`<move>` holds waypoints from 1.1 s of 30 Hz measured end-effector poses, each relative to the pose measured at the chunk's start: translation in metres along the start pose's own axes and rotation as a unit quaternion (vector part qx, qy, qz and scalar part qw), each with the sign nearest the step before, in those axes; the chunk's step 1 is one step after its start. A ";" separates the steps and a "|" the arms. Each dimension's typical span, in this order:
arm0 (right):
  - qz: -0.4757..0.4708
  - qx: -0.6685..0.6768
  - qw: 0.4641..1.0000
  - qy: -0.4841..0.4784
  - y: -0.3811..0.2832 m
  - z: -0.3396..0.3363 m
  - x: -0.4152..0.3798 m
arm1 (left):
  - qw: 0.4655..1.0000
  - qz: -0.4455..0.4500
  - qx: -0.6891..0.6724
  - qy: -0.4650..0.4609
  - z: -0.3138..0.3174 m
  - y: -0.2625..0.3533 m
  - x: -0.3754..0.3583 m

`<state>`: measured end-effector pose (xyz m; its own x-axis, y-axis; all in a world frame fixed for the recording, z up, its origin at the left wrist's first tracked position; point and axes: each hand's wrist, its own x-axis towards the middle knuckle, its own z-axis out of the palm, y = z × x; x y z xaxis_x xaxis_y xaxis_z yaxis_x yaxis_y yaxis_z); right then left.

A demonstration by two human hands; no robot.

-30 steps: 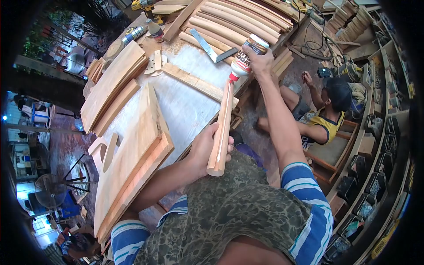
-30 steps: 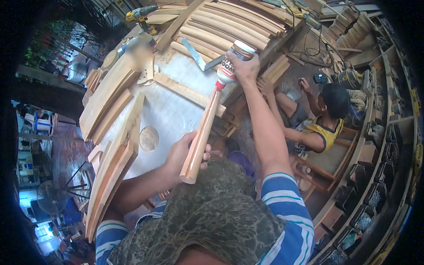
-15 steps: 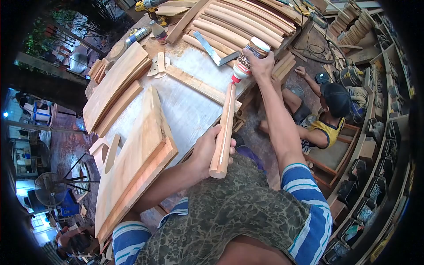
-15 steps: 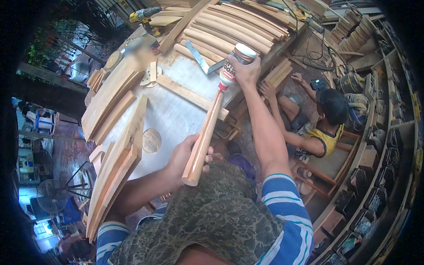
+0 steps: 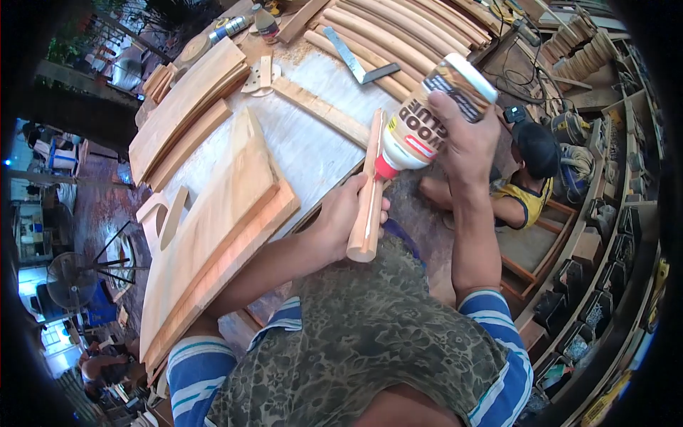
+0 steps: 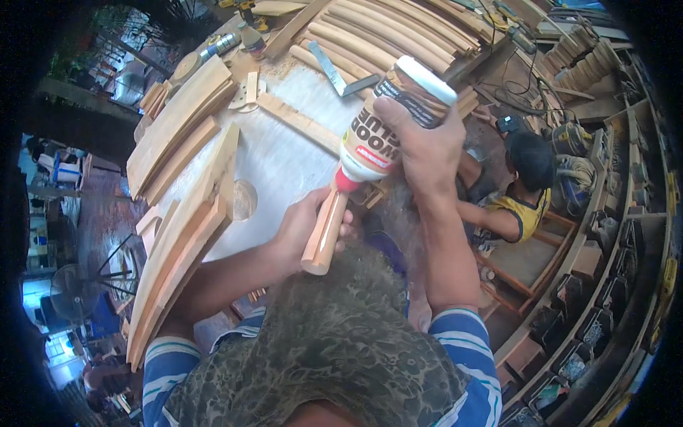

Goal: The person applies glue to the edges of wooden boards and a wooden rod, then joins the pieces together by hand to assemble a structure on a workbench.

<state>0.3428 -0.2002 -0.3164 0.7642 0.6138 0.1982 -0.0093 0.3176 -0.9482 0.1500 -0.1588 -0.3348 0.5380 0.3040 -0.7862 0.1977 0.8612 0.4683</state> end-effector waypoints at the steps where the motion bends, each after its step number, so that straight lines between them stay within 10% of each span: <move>1: 0.014 0.015 1.000 -0.007 -0.014 0.000 -0.011 | 1.000 0.000 0.002 -0.003 -0.001 -0.002 0.001; 16: -0.037 0.107 0.993 -0.038 -0.058 -0.012 -0.079 | 0.999 0.042 -0.020 -0.001 -0.009 -0.008 0.015; 19: 0.104 0.356 0.929 0.011 -0.025 -0.044 -0.045 | 0.999 0.038 0.017 0.010 -0.015 -0.009 0.012; 33: 0.401 0.501 0.723 0.255 0.198 0.012 0.066 | 0.972 0.088 -0.150 -0.157 -0.016 -0.008 -0.032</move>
<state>0.3837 -0.0882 -0.4881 0.3901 0.6265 -0.6748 -0.8493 0.5279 -0.0009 0.1181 -0.1682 -0.3201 0.7743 0.3595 -0.5207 -0.1432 0.9011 0.4092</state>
